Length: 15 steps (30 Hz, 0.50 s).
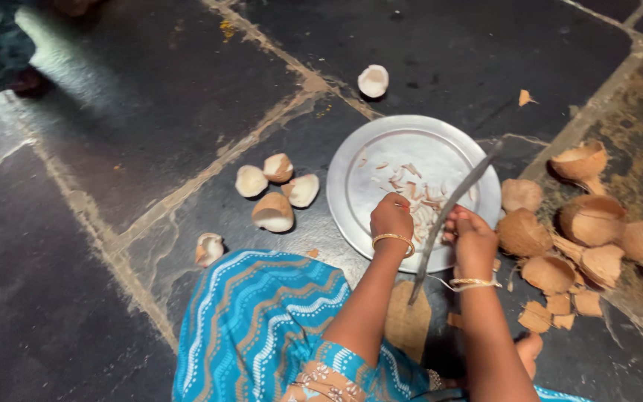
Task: The person slices small pieces of coconut meat using a blade fixed to a wooden base. The person holds a coconut half and moves it against the fixed blade, collecting the sliced pieces on a metal plate.
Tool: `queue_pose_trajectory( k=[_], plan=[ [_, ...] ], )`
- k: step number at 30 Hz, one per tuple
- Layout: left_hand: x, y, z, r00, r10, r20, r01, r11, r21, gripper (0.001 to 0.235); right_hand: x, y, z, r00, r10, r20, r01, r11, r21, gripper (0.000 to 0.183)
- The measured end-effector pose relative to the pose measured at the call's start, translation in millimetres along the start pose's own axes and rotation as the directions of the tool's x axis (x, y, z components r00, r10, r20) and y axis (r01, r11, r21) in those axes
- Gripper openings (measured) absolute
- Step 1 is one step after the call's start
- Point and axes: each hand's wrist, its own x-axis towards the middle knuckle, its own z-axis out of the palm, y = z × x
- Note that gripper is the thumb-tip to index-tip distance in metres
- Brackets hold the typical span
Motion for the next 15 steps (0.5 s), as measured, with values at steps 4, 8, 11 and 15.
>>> queue_pose_trajectory(
  k=[4, 8, 11, 15],
  plan=[
    [13, 9, -34, 0.978, 0.053, -0.201, 0.009, 0.956, 0.295, 0.020, -12, -17, -8, 1.000, -0.007, 0.002, 0.007, 1.000, 0.016, 0.025],
    [49, -14, -60, 0.910, 0.095, -0.404, 0.143, 0.842, 0.520, 0.034, -17, -24, -13, 1.000, 0.025, -0.010, -0.025, 0.999, -0.029, 0.025],
    [69, -37, -56, 0.799, 0.238, -0.552, 0.158, 0.803, 0.575, 0.053, -20, -28, -14, 0.999, 0.020, -0.027, -0.022, 0.998, -0.054, 0.025],
    [71, -53, -50, 0.821, 0.158, -0.548, 0.202, 0.818, 0.539, 0.065, -21, -30, -14, 1.000, -0.011, -0.012, 0.010, 0.998, -0.064, 0.025]
  ],
)
